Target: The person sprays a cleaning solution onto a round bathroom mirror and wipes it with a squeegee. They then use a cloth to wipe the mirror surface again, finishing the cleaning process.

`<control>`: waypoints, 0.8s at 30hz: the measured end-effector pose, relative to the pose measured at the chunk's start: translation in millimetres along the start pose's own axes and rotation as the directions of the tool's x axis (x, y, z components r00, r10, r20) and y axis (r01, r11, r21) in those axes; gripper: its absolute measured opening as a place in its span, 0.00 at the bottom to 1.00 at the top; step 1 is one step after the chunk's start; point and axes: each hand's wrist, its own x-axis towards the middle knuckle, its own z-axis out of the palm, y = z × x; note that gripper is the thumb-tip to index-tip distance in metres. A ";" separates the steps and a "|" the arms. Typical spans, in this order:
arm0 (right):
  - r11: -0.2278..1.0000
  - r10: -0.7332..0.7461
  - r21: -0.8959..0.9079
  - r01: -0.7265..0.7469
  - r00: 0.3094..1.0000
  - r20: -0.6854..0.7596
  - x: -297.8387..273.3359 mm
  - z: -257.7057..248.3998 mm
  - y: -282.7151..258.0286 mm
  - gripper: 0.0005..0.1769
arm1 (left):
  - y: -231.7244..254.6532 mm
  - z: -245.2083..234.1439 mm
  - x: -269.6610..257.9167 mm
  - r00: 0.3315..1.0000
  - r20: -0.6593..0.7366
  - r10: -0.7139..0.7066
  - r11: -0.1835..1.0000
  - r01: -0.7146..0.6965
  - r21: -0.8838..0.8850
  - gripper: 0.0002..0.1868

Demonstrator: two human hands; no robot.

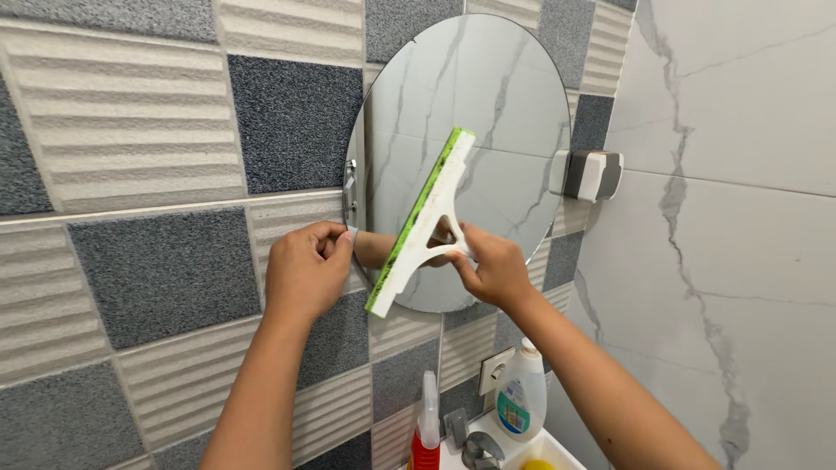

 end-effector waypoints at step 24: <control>0.610 0.747 0.450 -0.653 0.662 -0.052 -86.1 22.9 21.8 0.20 | -0.6 4.4 -1.4 1.000 -0.027 0.003 1.000 -0.002 0.019 0.11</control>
